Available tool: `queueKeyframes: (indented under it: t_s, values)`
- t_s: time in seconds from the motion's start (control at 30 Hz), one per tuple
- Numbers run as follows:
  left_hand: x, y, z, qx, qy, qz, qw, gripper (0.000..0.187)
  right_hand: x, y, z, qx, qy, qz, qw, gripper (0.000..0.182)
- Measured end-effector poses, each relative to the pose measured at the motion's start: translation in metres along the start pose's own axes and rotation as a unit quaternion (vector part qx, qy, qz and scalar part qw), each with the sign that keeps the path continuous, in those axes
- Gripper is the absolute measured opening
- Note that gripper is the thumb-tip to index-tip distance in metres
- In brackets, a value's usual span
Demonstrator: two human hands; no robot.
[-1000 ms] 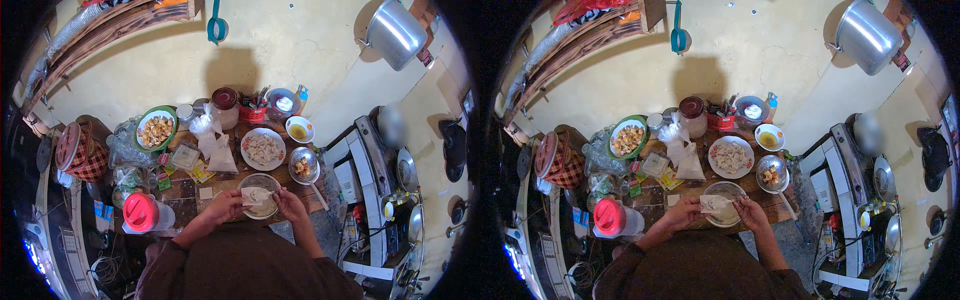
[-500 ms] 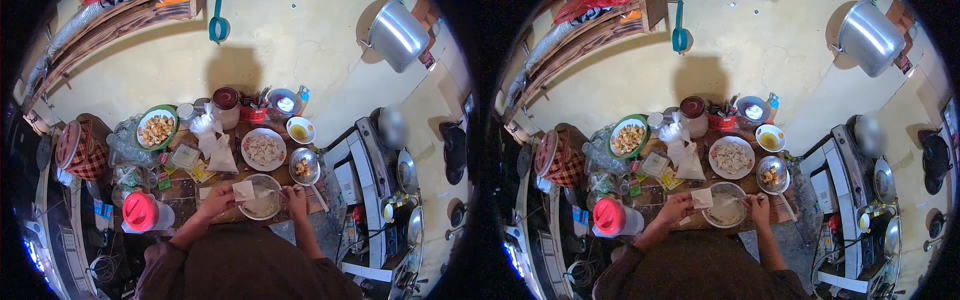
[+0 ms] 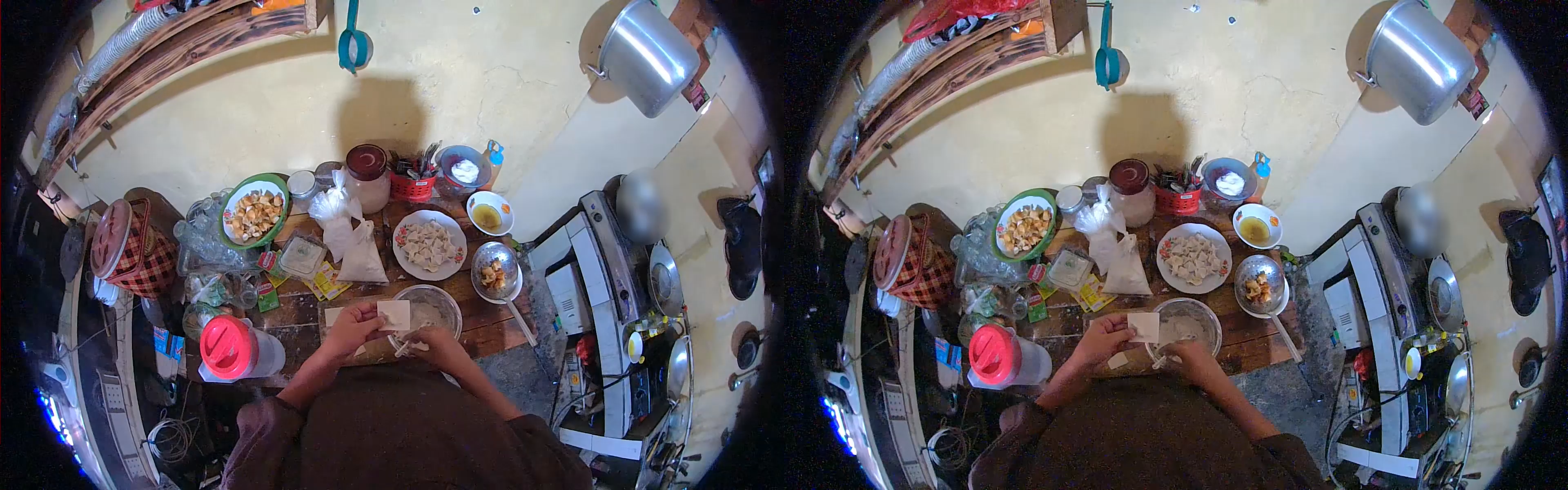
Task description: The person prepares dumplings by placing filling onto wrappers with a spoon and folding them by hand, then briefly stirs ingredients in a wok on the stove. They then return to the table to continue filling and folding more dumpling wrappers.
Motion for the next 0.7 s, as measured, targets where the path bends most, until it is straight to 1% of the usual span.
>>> queueKeyframes:
  t_s: [0.03,0.07,0.1,0.13,0.17,0.2,0.23,0.3,0.33,0.4,0.43,0.47,0.5,0.53,0.57,0.63,0.67,0.7]
  values:
    - [0.000,0.000,0.000,-0.002,0.010,0.011,1.000,0.033,-0.001,0.005,0.001,-0.001,-0.001,0.000,1.000,0.021]
    - [0.001,-0.003,-0.001,-0.002,0.010,0.011,1.000,0.033,-0.014,0.007,-0.001,0.012,-0.087,0.088,0.992,0.023]
    - [0.006,-0.007,-0.002,0.002,0.027,0.022,0.999,0.036,-0.026,0.007,-0.007,0.025,-0.172,0.174,0.969,0.026]
    - [0.010,-0.011,-0.003,0.005,0.044,0.032,0.999,0.040,-0.033,0.015,-0.008,0.025,-0.173,0.174,0.969,0.026]
    - [0.013,-0.013,-0.004,0.005,0.045,0.032,0.998,0.040,-0.050,0.036,-0.013,-0.038,-0.222,0.092,0.970,0.023]
    - [0.016,-0.015,-0.004,-0.001,0.050,0.040,0.998,0.042,-0.061,0.055,-0.019,-0.100,-0.267,0.009,0.958,0.021]
    - [0.018,-0.015,-0.004,-0.008,0.055,0.048,0.997,0.044,-0.063,0.056,-0.021,-0.100,-0.268,0.008,0.958,0.021]
    - [0.022,-0.015,-0.004,-0.007,0.066,0.049,0.997,0.044,-0.061,0.064,-0.021,-0.141,-0.222,-0.005,0.965,0.022]
    - [0.024,-0.015,-0.004,-0.005,0.075,0.048,0.996,0.044,-0.061,0.064,-0.021,-0.141,-0.223,-0.006,0.964,0.022]
    - [0.028,-0.018,-0.004,0.005,0.082,0.054,0.995,0.044,-0.064,0.065,-0.024,-0.141,-0.258,-0.029,0.955,0.021]
    - [0.031,-0.021,-0.005,0.015,0.087,0.059,0.994,0.045,-0.063,0.065,-0.025,-0.142,-0.260,-0.030,0.955,0.021]
    - [0.034,-0.023,-0.007,0.016,0.089,0.061,0.994,0.045,-0.066,0.062,-0.028,-0.130,-0.295,-0.021,0.946,0.022]
    - [0.040,-0.033,-0.010,0.068,0.101,0.061,0.991,0.048,-0.071,0.061,-0.031,-0.118,-0.329,-0.012,0.937,0.022]
    - [0.044,-0.042,-0.013,0.120,0.112,0.060,0.985,0.050,-0.073,0.063,-0.032,-0.119,-0.331,-0.014,0.936,0.022]
    - [0.043,-0.040,-0.012,0.120,0.114,0.062,0.984,0.050,-0.079,0.067,-0.035,-0.105,-0.339,-0.009,0.935,0.022]
    - [0.040,-0.045,-0.015,0.226,0.113,0.093,0.963,0.044,-0.086,0.072,-0.036,-0.090,-0.349,-0.005,0.933,0.022]
    - [0.039,-0.042,-0.015,0.226,0.114,0.094,0.963,0.044,-0.087,0.075,-0.036,-0.101,-0.348,-0.006,0.932,0.022]
    - [0.034,-0.039,-0.016,0.228,0.071,0.149,0.960,0.036,-0.087,0.078,-0.037,-0.111,-0.346,-0.007,0.931,0.022]
Point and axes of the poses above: each hand's wrist, its own z-axis towards the middle knuckle, its own x-axis out of the palm, y = z × x, the point moved 7 cm from there along z, towards the middle knuckle, and after that the axes turned 11 degrees about y, right-handed, at the moved point
